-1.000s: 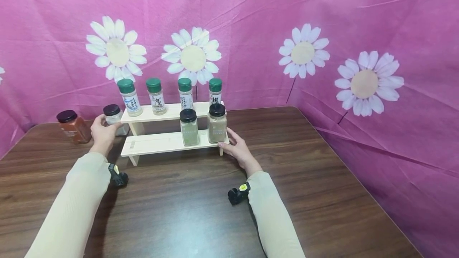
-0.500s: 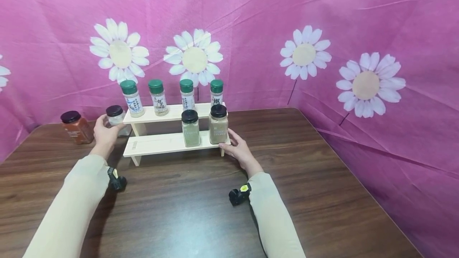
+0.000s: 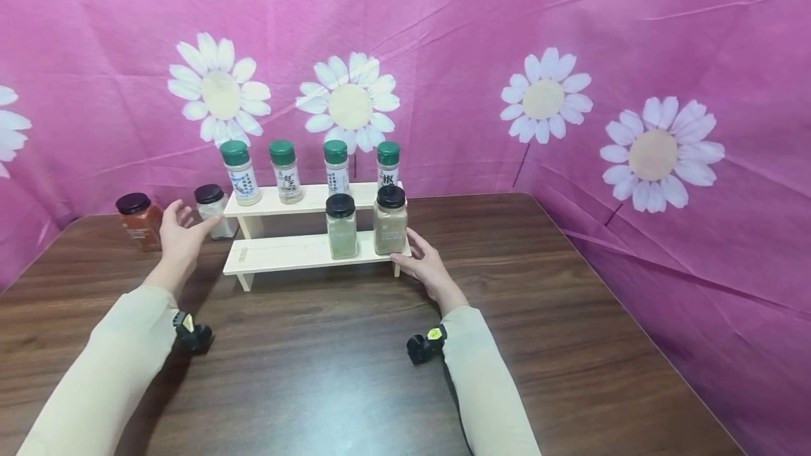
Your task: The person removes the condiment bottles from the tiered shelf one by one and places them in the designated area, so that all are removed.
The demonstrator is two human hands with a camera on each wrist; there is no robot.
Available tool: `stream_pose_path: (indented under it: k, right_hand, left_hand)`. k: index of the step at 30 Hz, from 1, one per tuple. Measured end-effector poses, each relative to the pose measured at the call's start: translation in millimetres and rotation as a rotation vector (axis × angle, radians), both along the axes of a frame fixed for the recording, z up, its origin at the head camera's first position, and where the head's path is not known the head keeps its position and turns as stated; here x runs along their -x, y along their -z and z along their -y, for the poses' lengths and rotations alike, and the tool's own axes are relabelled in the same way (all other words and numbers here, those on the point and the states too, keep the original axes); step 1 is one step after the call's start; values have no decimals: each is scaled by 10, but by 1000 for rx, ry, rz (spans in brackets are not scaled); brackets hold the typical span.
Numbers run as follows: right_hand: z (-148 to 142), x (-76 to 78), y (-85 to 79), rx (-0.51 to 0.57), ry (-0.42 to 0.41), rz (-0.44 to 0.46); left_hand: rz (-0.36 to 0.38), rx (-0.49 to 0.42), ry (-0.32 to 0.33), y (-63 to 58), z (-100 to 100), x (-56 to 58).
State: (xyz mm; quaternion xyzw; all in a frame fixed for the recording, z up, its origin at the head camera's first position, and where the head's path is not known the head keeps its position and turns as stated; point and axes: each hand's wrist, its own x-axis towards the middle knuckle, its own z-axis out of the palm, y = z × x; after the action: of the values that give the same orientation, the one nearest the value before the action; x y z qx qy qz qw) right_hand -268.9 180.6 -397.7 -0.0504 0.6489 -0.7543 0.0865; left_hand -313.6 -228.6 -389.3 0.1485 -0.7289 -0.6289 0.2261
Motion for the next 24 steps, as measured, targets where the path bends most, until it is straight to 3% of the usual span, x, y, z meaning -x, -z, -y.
stream_pose_path:
  k: [4, 11, 15, 19, 24]
  right_hand:
    - [-8, 3, 6, 2, 5, -1]
    - [-11, 2, 13, 8, 8, 9]
    - [-10, 4, 13, 12, 7, 9]
    - [-10, 12, 12, 18, 6, 9]
    - [-5, 20, 11, 23, 5, 21]
  left_hand:
    - [-42, -50, 16, 183, 95, 88]
    - [-10, -118, 39, 190, 52, -86]
    - [-29, -100, 62, 202, 30, -165]
    - [-80, -35, 93, 135, -68, -291]
    - [-155, -8, 123, -87, -319, -550]
